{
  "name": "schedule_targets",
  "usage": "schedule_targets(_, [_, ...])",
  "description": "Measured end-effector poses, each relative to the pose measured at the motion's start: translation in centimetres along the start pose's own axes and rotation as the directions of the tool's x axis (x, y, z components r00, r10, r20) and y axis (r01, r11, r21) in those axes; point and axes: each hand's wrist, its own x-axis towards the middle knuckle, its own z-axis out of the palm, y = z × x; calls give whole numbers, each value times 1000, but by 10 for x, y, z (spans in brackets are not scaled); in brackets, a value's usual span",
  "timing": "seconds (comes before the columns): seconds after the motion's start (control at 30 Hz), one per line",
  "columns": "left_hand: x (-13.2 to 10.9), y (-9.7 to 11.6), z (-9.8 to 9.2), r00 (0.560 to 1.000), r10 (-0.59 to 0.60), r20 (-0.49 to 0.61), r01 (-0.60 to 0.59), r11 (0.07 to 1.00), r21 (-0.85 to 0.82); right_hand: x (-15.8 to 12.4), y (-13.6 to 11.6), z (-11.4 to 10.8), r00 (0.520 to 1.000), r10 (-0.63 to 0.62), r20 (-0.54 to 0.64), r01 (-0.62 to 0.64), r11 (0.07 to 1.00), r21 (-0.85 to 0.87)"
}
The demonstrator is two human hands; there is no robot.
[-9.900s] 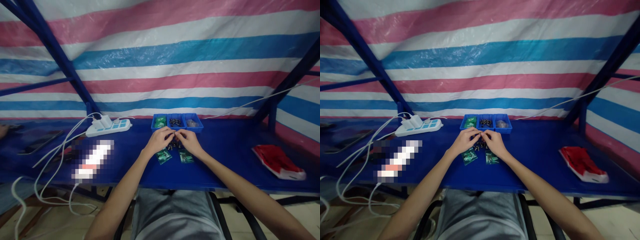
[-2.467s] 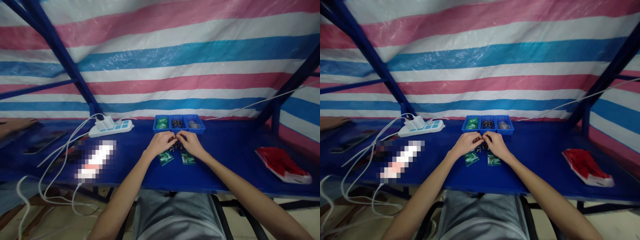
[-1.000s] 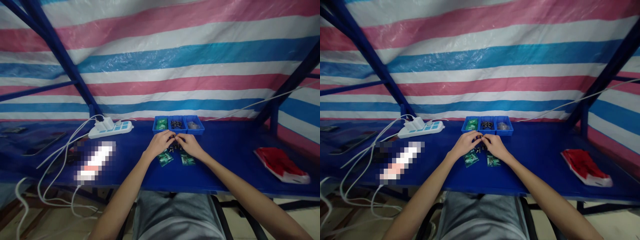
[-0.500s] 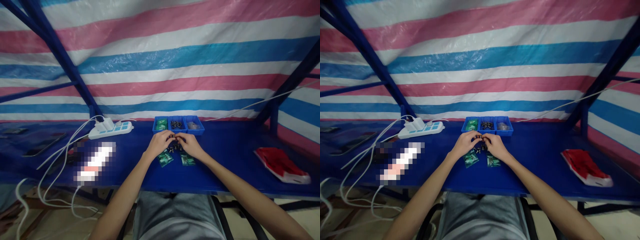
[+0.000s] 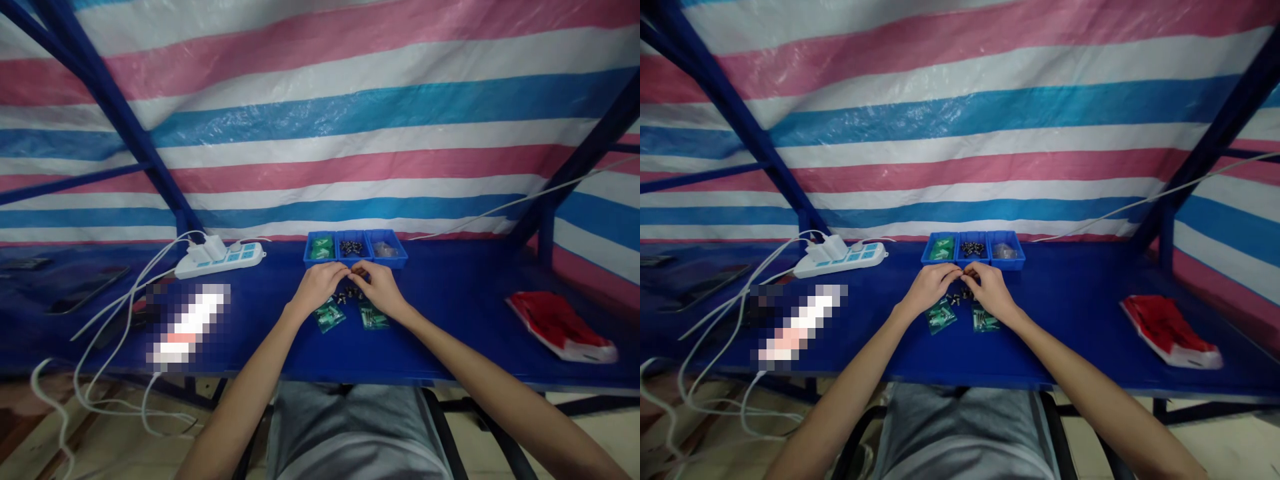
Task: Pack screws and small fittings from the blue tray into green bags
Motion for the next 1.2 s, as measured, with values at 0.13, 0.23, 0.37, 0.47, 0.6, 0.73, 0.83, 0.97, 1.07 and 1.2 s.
schedule_targets(0.13, [0, 2, -1, 999, 1, 33, -1, 1000, 14, 0, 0, -1, 1000, -4, -15, 4, 999, 35])
schedule_targets(0.23, [0, 3, -2, 998, 19, 60, -20, 1000, 13, 0, 5, 0, 999, 35, -18, -33, 994, 108])
schedule_targets(0.37, [-1, 0, -1, 997, 33, 76, -37, 998, 50, 2, 9, 1, 997, 61, 37, -67, 982, 176])
schedule_targets(0.47, [-1, -3, 0, 996, 35, 83, -42, 996, 84, 3, 7, -1, 997, 48, 62, -55, 991, 121])
schedule_targets(0.6, [-2, -4, 0, 994, 14, 111, -26, 994, 103, 3, 5, -2, 992, 58, 114, -69, 993, 97])
schedule_targets(0.73, [-1, -3, -2, 991, 19, 133, -31, 995, 91, 3, 5, -1, 989, 73, 125, -87, 990, 108])
schedule_targets(0.83, [-1, 0, -3, 985, 32, 167, -51, 993, 110, 3, 5, -1, 988, 87, 131, -103, 987, 121])
schedule_targets(0.97, [-2, 2, -4, 987, 26, 159, -47, 991, 128, 4, 9, -2, 991, 89, 104, -100, 989, 108])
schedule_targets(1.07, [-2, 2, -5, 991, 13, 130, -32, 990, 140, 6, 15, -2, 988, 133, 79, -144, 976, 164])
schedule_targets(1.2, [-2, 0, -4, 994, -1, 108, -17, 986, 166, 9, 24, -3, 967, 246, 68, -254, 914, 316])
